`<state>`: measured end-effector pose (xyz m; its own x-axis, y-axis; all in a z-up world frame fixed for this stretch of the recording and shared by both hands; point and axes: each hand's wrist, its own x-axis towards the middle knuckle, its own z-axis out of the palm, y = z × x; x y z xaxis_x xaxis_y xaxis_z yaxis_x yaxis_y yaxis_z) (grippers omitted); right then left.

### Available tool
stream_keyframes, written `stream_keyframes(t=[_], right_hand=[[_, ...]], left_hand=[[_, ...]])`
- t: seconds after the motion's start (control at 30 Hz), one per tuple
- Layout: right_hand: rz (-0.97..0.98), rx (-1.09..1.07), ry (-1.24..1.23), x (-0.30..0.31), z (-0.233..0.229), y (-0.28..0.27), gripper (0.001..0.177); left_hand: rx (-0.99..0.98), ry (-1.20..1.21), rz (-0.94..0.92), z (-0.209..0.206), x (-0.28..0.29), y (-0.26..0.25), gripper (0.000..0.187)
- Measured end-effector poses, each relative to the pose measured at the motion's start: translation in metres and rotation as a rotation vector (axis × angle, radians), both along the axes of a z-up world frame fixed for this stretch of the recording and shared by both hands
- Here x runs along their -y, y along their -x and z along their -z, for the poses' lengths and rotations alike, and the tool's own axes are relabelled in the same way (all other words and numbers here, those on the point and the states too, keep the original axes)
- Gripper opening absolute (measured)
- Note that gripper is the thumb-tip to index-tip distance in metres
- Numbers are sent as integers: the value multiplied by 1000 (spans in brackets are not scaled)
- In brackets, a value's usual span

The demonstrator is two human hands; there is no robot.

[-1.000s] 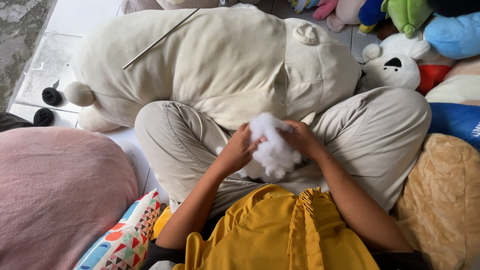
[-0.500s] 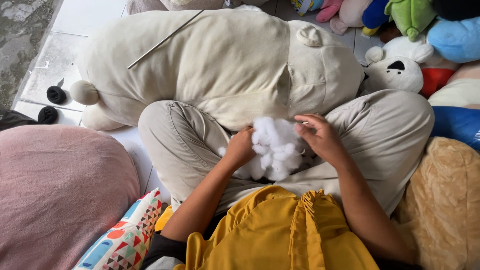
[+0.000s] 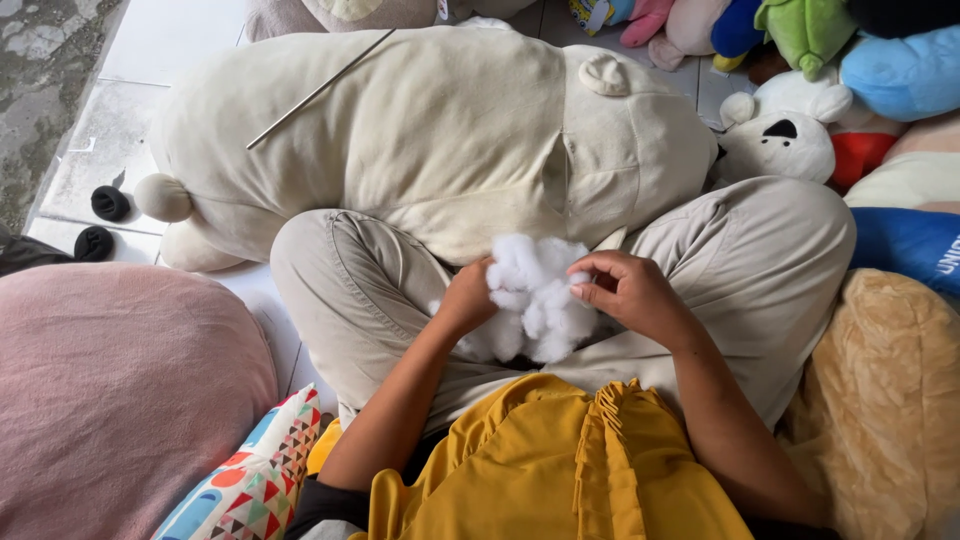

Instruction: Stuffing a large plush bear with white fiberfill by hand and using a small tool to push it into the seam.

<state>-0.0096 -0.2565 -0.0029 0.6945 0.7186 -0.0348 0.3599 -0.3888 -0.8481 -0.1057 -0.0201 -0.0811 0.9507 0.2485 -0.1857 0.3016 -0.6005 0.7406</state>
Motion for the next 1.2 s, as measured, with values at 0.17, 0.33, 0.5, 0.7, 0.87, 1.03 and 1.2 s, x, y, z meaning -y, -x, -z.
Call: stream_keyframes(t=[0.17,0.33,0.5,0.7,0.87,1.03,1.2], right_hand=[[85,-183,-171,9,16,-14,30],[91,-296,-286,0,21,-12,31],[97,-284,-331,-6,28,-12,36],[53,-318,-382,-14,21,-4,30],[143,-267,-408,-11,31,-10,28],[200,-233,-451,-9,40,-22,30],[217,-300,-577,-14,21,-39,40]], left_hand=[[69,178,31,-101,8,24,44],[113,19,-22,-118,-4,43,69],[503,196,42,-93,12,35,64],[439,-208,158,-17,60,-3,75],[448,-193,111,20,45,-8,28],[494,-221,84,21,41,-9,20],[347,-85,180,-25,34,-5,34]])
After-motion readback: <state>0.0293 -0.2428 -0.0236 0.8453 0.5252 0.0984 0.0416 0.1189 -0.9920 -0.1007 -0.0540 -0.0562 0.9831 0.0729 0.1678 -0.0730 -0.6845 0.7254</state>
